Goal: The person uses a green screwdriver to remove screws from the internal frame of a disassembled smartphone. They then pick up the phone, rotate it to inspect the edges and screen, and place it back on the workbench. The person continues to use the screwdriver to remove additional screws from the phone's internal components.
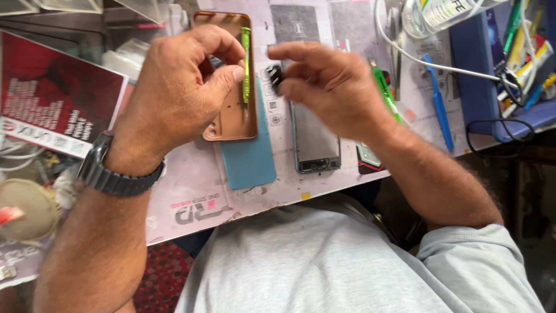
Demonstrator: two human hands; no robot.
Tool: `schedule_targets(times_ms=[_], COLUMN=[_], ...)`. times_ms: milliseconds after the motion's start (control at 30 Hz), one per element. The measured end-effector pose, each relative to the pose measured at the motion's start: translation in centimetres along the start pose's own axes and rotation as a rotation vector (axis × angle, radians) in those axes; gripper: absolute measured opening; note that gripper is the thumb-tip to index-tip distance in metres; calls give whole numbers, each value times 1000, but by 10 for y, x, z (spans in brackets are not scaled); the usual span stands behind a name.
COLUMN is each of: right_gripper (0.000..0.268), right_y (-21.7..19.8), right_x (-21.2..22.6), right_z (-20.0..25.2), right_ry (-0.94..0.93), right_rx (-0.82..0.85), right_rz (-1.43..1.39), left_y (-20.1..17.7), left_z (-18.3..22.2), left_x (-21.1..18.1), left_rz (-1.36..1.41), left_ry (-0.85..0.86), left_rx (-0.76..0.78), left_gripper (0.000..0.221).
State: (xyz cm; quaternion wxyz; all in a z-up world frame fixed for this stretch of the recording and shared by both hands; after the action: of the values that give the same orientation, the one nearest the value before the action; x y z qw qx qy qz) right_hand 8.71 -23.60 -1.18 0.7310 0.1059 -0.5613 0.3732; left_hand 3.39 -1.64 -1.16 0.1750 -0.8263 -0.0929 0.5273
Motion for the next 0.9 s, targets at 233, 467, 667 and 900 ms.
schedule_targets(times_ms=[233, 467, 667, 900], right_gripper=[14, 14, 16, 16], right_y=[-37, -31, -26, -26], right_x=[-19, -20, -17, -18], right_z=[-7, -14, -11, -8], right_ry=[55, 113, 38, -69], right_rx=[-239, -237, -248, -268], right_rz=[328, 443, 535, 597], left_y=[24, 49, 52, 43], left_z=[3, 6, 10, 6], left_x=[-9, -13, -16, -16], left_rz=[-403, -594, -663, -705], left_ry=[336, 383, 417, 434], left_rx=[112, 268, 285, 240], left_gripper=[12, 8, 11, 12])
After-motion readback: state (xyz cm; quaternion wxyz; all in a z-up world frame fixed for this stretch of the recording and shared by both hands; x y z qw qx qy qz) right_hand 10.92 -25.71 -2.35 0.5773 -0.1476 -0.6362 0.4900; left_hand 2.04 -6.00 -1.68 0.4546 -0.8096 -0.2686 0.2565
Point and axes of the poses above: each hand's wrist, its own z-axis away from the middle knuckle, its own y-axis out of the palm, x = y × z, the point moved 3 cm from there along -z, towards the middle knuckle, and after that the axes turned 15 degrees about y, right-handed, at the moved point
